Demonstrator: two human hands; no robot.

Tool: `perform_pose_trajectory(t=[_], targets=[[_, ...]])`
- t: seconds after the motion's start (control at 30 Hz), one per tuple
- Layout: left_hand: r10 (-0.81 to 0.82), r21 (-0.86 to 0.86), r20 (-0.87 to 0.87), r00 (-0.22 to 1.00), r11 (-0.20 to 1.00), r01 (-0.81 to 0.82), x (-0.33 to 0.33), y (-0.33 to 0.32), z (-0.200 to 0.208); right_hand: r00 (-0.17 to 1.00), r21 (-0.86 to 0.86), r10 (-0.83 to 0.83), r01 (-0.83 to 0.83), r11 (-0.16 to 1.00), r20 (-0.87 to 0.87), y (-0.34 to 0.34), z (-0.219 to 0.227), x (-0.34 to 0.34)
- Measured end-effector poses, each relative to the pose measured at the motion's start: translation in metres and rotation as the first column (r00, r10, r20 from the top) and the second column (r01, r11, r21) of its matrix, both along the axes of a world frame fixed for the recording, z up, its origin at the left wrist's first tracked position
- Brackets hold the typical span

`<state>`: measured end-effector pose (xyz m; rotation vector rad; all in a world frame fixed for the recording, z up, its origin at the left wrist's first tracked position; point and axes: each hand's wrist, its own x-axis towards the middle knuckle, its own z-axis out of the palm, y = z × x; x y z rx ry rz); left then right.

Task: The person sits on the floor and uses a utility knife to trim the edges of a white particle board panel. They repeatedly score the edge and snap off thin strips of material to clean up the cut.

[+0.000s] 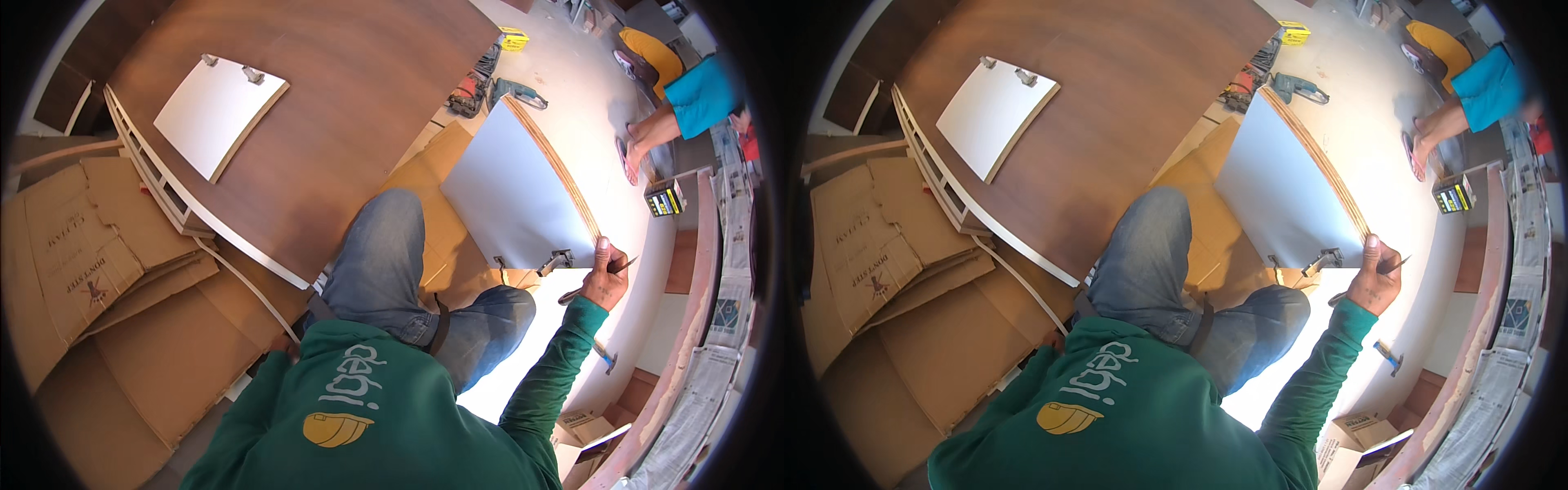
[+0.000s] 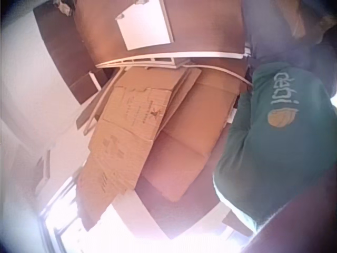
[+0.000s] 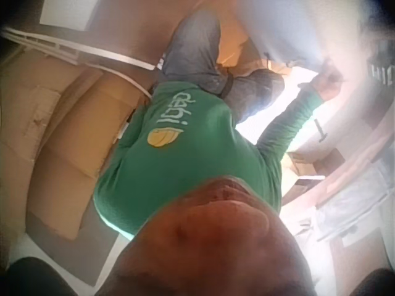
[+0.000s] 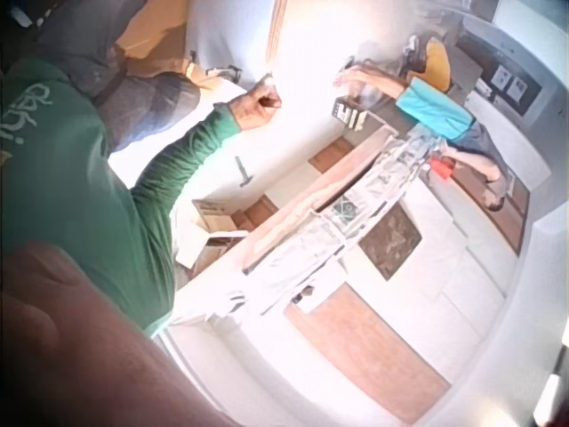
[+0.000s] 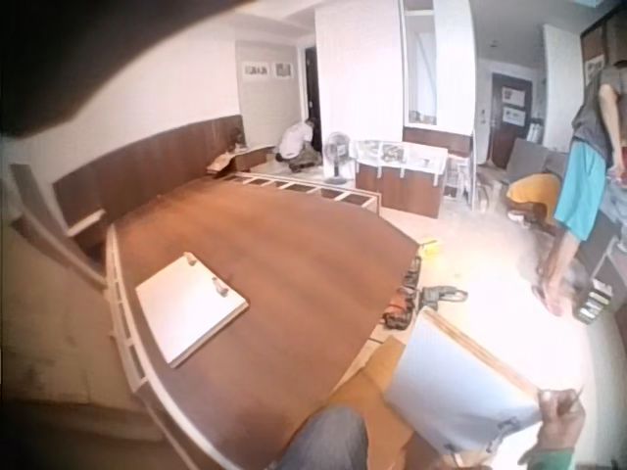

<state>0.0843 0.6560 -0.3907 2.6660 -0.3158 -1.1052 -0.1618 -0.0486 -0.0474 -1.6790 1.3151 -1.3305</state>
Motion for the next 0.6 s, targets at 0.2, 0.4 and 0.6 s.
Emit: perform_pose_trajectory(t=[0.2, 0.4, 0.6], targets=[[-0.161, -0.014, -0.178, 0.971, 0.987, 0.161, 0.019, -0.029, 0.034, 0.999, 0.091, -0.022, 0.025, 0.996, -0.033, 0.021, 0.023, 0.005], [-0.441, 0.005, -0.333, 0.834, 0.883, 0.469, 0.060, -0.073, 0.102, 1.000, -0.007, -0.009, 0.009, 1.000, -0.023, 0.020, 0.021, 0.008], [-0.450, -0.140, 0.228, 0.863, 0.862, 0.487, 0.089, -0.249, 0.292, 0.998, 0.050, -0.004, 0.007, 0.999, -0.057, 0.015, 0.023, 0.003]])
